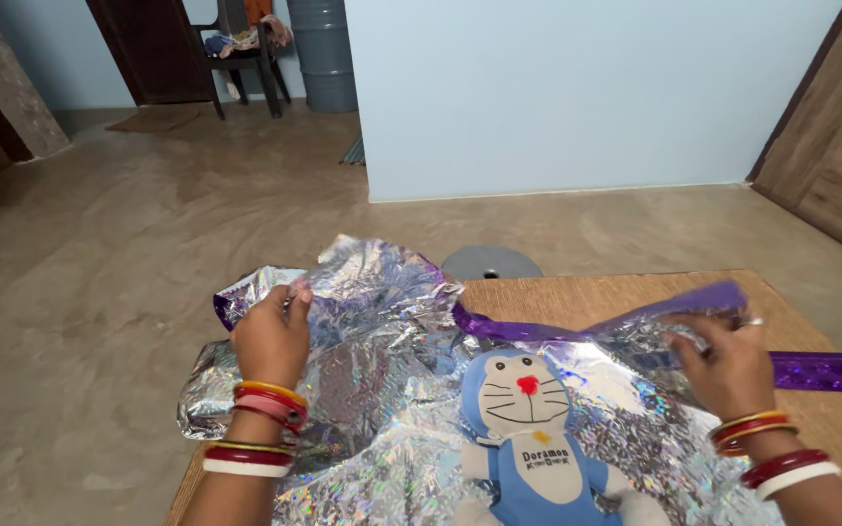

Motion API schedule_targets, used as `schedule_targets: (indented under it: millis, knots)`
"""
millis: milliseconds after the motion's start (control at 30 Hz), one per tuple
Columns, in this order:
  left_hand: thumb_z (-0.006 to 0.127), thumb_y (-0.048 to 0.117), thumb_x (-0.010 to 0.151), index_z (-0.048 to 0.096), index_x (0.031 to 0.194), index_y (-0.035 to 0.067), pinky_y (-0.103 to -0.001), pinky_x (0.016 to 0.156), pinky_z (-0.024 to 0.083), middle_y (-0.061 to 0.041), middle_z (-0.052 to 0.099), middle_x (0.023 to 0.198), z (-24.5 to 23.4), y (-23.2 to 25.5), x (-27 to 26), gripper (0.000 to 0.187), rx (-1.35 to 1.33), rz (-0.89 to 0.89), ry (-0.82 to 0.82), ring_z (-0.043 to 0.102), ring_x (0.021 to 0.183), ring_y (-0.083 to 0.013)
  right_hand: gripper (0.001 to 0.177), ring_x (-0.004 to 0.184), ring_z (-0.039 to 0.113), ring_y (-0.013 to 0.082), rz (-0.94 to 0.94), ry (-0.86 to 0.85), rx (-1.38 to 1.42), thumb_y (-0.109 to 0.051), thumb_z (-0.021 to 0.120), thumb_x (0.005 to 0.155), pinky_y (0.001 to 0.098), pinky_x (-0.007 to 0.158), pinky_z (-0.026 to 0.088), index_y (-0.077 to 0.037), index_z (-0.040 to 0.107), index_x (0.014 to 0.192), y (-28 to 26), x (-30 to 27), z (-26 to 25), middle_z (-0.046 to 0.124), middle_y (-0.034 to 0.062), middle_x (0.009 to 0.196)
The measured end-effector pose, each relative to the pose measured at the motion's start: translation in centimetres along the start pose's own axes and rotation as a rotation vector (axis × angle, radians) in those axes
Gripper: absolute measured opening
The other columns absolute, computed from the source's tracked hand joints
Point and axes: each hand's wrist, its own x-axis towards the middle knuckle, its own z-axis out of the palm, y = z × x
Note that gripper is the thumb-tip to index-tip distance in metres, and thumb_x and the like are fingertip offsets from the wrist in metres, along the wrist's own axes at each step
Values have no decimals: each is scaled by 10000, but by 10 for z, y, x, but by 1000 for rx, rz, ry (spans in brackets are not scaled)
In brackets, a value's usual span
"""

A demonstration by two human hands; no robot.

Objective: The person wraps a small rectangular item in silver foil, then places a blue Doraemon plush toy on a sheet of silver foil and covers it with purple foil. The person folds the foil around the plush and smooths the edges.

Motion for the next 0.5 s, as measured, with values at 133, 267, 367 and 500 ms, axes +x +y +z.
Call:
schedule_targets:
  millis: [133, 267, 367, 500]
  knots:
    - [672, 409, 943, 769, 1020, 100, -493, 694, 529, -182, 742, 823, 1, -22, 13, 333, -67, -85, -71, 713, 774, -395, 197, 735, 636, 181, -87, -53, 152, -182, 741, 871, 328, 694, 558, -188, 831, 1045, 35, 35, 6, 558, 124, 1175]
    - [683, 418, 952, 768, 1051, 83, -492, 716, 530, -223, 724, 876, 6, -43, 24, 359, -76, -70, -74, 702, 822, -425, 160, 662, 657, 271, 238, -363, -59, -220, 768, 960, 397, 654, 532, -153, 834, 1089, 54, 59, 17, 702, 122, 853]
    - [670, 429, 956, 762, 1061, 75, -474, 737, 534, -217, 731, 921, 11, -56, 32, 380, -101, -67, -58, 708, 860, -416, 207, 800, 697, 159, 48, -128, 132, -205, 737, 949, 323, 738, 535, -128, 790, 1135, 65, 67, 23, 740, 33, 942]
    - [625, 480, 984, 761, 1071, 90, -508, 826, 527, -184, 752, 971, 13, -71, 40, 422, 37, -215, -155, 709, 921, -415, 264, 856, 661, 171, 334, -173, 310, -179, 699, 1002, 350, 758, 521, -96, 780, 1240, 93, 78, 23, 737, 60, 1017]
